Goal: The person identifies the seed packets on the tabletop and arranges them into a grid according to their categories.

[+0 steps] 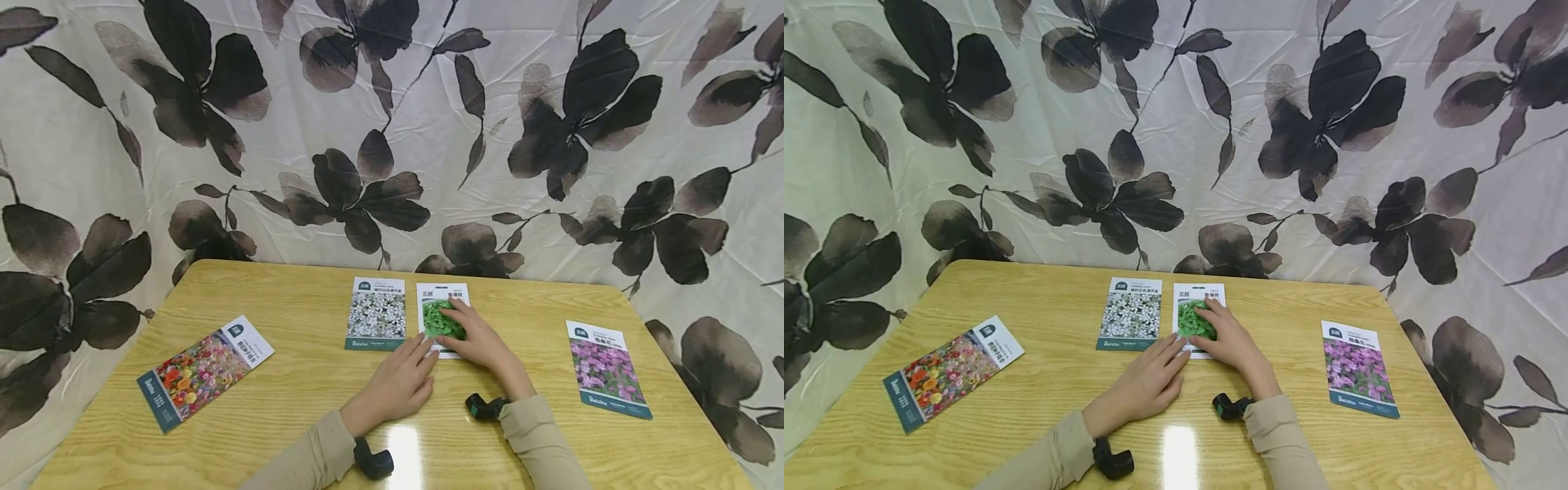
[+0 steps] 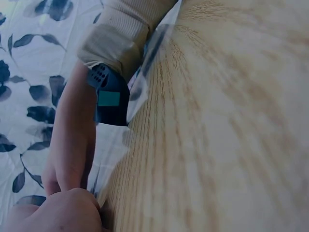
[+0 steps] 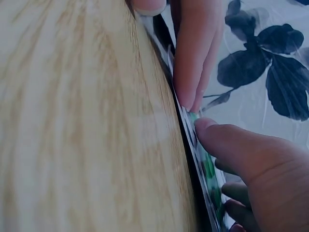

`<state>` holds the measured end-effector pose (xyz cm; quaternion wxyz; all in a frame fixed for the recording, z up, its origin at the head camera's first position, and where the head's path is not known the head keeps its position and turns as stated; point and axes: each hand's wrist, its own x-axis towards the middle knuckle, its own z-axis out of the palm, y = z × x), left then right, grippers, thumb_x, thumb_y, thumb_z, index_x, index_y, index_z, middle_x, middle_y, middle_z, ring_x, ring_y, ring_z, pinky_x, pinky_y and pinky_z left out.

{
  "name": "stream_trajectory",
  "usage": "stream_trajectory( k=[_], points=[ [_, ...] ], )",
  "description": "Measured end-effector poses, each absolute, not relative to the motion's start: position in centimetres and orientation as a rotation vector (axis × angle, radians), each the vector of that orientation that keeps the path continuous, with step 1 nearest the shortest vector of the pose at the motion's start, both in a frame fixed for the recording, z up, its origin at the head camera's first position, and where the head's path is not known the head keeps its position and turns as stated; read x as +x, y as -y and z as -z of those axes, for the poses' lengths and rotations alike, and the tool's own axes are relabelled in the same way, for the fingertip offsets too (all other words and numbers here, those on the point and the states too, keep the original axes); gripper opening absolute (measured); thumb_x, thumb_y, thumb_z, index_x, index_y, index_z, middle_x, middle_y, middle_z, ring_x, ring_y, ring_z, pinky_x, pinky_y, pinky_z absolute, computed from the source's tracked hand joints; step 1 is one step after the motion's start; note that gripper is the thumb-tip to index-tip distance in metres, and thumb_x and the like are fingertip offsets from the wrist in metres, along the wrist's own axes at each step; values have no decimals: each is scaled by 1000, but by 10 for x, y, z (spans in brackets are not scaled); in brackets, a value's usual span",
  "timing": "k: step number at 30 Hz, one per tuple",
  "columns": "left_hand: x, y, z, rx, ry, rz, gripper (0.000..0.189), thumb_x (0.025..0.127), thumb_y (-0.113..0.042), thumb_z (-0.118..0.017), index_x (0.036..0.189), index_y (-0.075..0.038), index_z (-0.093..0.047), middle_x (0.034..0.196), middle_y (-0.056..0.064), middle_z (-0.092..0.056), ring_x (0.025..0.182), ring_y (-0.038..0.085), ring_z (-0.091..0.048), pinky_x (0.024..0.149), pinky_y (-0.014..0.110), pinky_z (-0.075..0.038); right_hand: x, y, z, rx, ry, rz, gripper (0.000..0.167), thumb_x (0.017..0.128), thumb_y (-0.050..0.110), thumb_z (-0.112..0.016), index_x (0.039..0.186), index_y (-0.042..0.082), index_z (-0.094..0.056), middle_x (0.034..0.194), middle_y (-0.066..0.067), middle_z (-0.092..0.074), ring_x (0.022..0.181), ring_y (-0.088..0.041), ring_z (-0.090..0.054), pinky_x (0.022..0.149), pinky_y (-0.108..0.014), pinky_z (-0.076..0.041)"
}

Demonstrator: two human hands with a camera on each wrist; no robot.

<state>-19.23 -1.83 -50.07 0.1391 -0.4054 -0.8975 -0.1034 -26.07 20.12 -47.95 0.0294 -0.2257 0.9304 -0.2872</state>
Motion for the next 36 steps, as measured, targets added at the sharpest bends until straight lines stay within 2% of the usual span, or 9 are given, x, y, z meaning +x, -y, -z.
stream_trajectory(
  k=[6, 12, 19, 24, 30, 36],
  points=[
    [-192, 19, 500, -1166, 2623, 330, 49, 102, -29, -45, 144, -2, -51, 152, 20, -41, 144, 37, -31, 117, 48, -27, -262, -200, 480, -683, -2868, 878, 65, 92, 38, -70, 147, 10, -50, 159, -17, -30, 147, -38, -22, 113, -61, -26],
    [-192, 19, 500, -1185, 2576, 299, 49, 101, -28, -47, 142, -1, -52, 150, 19, -44, 142, 36, -36, 117, 46, -27, -263, -200, 482, -684, -2868, 885, 64, 93, 37, -69, 147, 10, -49, 159, -17, -30, 147, -37, -23, 114, -59, -27],
    [-191, 18, 498, -1236, 2412, 263, 38, 97, -23, -53, 125, 0, -66, 134, 17, -60, 131, 31, -51, 113, 41, -36, -262, -200, 485, -713, -2887, 931, 63, 92, 35, -69, 145, 6, -50, 157, -20, -32, 145, -41, -25, 112, -61, -29],
    [-190, 18, 497, -1239, 2365, 255, 34, 95, -22, -55, 115, 0, -71, 128, 18, -64, 125, 31, -57, 109, 40, -41, -262, -199, 486, -694, -2891, 942, 63, 93, 35, -69, 146, 6, -50, 158, -18, -31, 147, -38, -24, 113, -59, -28],
    [-188, 17, 495, -1260, 2306, 270, 24, 92, -19, -56, 94, -2, -74, 119, 20, -68, 119, 31, -62, 104, 40, -47, -263, -199, 488, -677, -2900, 933, 64, 92, 37, -70, 146, 9, -50, 159, -15, -31, 147, -35, -24, 114, -56, -28],
    [-186, 15, 495, -1264, 2328, 283, 22, 92, -19, -57, 93, -4, -73, 117, 19, -69, 119, 32, -61, 103, 41, -47, -264, -200, 492, -691, -2920, 957, 62, 93, 35, -69, 146, 9, -51, 158, -15, -32, 148, -34, -24, 114, -56, -28]
  ],
)
